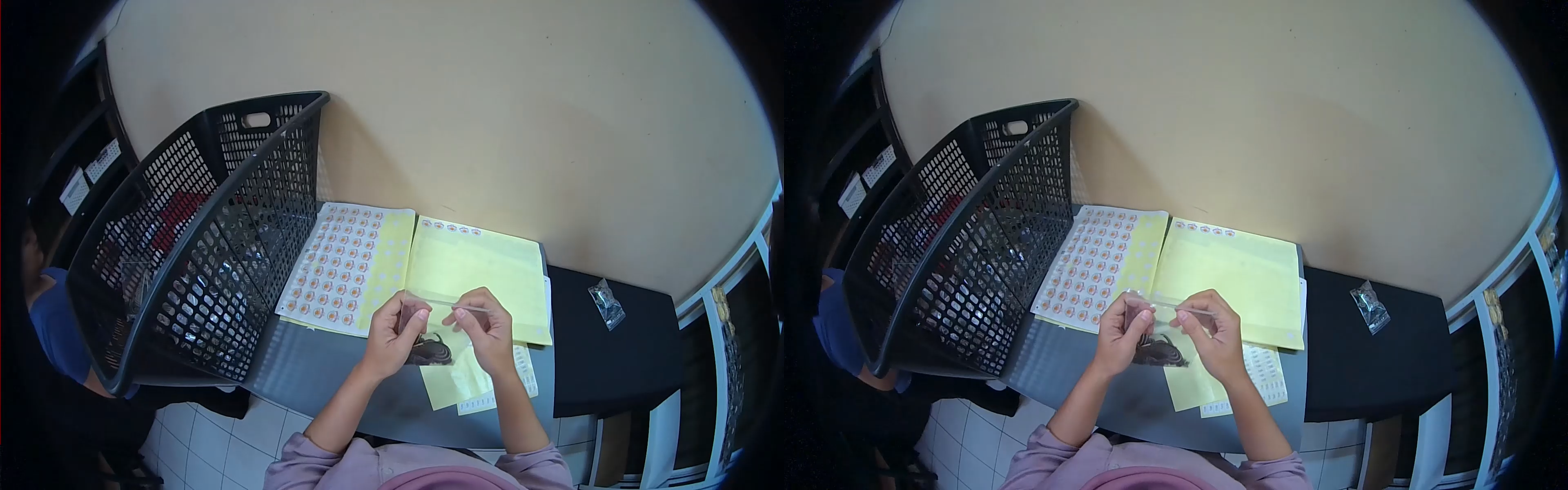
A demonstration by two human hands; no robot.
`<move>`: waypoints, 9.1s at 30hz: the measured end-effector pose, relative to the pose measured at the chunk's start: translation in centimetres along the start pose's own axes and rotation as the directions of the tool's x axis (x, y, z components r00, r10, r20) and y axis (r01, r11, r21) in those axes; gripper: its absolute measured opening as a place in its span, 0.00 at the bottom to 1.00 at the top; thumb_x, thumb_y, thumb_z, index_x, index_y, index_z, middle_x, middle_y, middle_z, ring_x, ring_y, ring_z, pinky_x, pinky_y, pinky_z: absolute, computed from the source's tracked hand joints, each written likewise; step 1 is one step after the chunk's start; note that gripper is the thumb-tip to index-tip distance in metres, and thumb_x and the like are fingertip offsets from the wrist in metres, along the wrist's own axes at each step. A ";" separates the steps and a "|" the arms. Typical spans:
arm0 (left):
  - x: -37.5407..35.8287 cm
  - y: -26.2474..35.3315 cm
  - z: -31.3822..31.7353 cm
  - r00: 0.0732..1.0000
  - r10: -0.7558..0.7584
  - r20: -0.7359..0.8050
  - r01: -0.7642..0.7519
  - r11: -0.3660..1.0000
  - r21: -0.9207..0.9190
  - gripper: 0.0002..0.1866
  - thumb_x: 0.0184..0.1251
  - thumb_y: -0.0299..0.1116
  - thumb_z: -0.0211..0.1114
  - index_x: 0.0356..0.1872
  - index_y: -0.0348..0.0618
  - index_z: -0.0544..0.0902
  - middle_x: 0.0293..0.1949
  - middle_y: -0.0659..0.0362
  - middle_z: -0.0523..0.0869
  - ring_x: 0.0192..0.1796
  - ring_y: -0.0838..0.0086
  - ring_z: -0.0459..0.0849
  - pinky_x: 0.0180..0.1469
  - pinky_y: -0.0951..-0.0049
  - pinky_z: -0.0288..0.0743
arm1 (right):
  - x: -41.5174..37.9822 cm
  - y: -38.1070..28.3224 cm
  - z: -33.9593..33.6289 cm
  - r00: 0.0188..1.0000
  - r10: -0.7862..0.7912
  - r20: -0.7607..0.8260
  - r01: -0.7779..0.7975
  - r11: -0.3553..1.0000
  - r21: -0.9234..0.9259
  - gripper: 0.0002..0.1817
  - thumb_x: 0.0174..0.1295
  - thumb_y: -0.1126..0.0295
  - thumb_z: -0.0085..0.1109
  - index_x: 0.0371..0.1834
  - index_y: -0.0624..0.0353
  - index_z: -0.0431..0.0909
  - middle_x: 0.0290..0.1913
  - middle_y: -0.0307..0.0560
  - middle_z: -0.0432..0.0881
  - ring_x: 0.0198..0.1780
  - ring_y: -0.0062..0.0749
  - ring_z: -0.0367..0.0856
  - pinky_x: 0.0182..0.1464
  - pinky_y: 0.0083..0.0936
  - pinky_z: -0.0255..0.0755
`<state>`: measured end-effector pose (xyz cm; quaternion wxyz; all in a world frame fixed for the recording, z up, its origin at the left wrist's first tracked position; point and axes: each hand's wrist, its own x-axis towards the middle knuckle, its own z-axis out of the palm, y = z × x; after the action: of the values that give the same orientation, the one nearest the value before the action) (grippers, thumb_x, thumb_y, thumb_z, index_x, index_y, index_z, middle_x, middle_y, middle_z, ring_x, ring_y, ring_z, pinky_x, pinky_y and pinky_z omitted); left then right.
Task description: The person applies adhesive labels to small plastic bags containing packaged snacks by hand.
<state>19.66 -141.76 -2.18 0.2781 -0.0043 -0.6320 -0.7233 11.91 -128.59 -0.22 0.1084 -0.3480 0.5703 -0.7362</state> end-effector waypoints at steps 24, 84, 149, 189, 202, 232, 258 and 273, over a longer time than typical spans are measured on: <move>3.5 1.7 -1.7 0.916 0.315 0.249 -0.345 0.935 0.087 0.21 0.47 0.19 0.65 0.45 0.38 0.72 0.26 0.56 0.83 0.32 0.78 0.81 0.40 0.78 0.72 | -0.1 -0.6 3.3 0.935 -0.302 -0.185 0.238 0.923 -0.302 0.05 0.47 0.80 0.60 0.28 0.63 0.77 0.29 0.43 0.75 0.31 0.23 0.73 0.34 0.18 0.68; -6.9 8.3 -8.7 0.781 0.518 0.349 -0.602 0.772 0.202 0.09 0.56 0.24 0.59 0.37 0.36 0.72 0.31 0.51 0.84 0.37 0.66 0.84 0.42 0.68 0.77 | -6.5 -6.3 3.8 0.863 -0.242 0.445 0.493 0.601 -0.629 0.10 0.45 0.72 0.60 0.33 0.47 0.81 0.25 0.31 0.80 0.31 0.15 0.79 0.34 0.14 0.66; 0.2 -13.3 -1.2 0.614 -0.603 0.509 0.762 0.286 -0.581 0.13 0.62 0.35 0.49 0.42 0.39 0.74 0.40 0.54 0.79 0.43 0.66 0.78 0.49 0.61 0.73 | -6.9 9.8 -2.1 0.835 -0.108 -0.539 -0.480 0.334 -0.811 0.15 0.45 0.67 0.65 0.38 0.57 0.79 0.47 0.45 0.78 0.53 0.46 0.71 0.54 0.32 0.66; -3.3 -3.3 2.4 0.917 -0.016 0.399 -0.053 0.985 0.161 0.37 0.53 0.24 0.59 0.62 0.38 0.48 0.53 0.44 0.68 0.53 0.60 0.71 0.54 0.64 0.65 | -4.7 0.8 3.6 0.767 -0.042 -0.640 -0.065 0.988 -0.143 0.04 0.49 0.76 0.60 0.28 0.63 0.79 0.34 0.43 0.75 0.40 0.26 0.70 0.46 0.19 0.63; -4.9 -2.8 2.4 0.898 0.089 0.430 -0.184 0.966 0.183 0.41 0.51 0.24 0.62 0.62 0.37 0.44 0.52 0.40 0.67 0.55 0.55 0.71 0.53 0.61 0.67 | -6.0 0.7 5.1 0.729 -0.074 -0.680 -0.094 0.974 -0.207 0.05 0.46 0.74 0.63 0.28 0.59 0.81 0.36 0.42 0.75 0.44 0.29 0.68 0.47 0.24 0.63; -4.4 -2.4 0.2 0.916 -0.022 0.400 -0.081 0.968 0.239 0.43 0.51 0.21 0.59 0.64 0.39 0.40 0.56 0.38 0.65 0.58 0.53 0.69 0.50 0.66 0.71 | -3.5 2.6 4.9 0.803 -0.048 -0.594 -0.157 0.945 -0.288 0.08 0.41 0.74 0.66 0.22 0.60 0.75 0.36 0.44 0.72 0.44 0.29 0.68 0.51 0.26 0.59; -0.8 -9.0 0.5 0.885 -0.327 0.332 0.439 0.824 -0.358 0.40 0.47 0.13 0.49 0.63 0.44 0.43 0.54 0.45 0.69 0.49 0.69 0.74 0.50 0.72 0.71 | -1.8 4.0 -6.4 0.779 -0.184 -0.600 -0.322 0.703 -0.634 0.12 0.42 0.77 0.62 0.33 0.59 0.74 0.37 0.42 0.71 0.38 0.30 0.71 0.39 0.25 0.64; -0.3 -10.9 -0.6 0.763 -0.632 0.138 0.558 0.536 -0.633 0.37 0.47 0.22 0.50 0.63 0.39 0.47 0.54 0.44 0.68 0.50 0.58 0.74 0.52 0.64 0.72 | 15.9 18.1 -13.8 0.988 -0.033 -0.152 -0.103 0.595 -0.797 0.20 0.43 0.70 0.64 0.43 0.60 0.72 0.45 0.48 0.75 0.49 0.42 0.73 0.51 0.31 0.67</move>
<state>15.71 -141.66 -12.33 0.0299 0.1553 -0.2929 -0.9430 -12.88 -132.77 -12.11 -0.0885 -0.2917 0.8534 -0.4228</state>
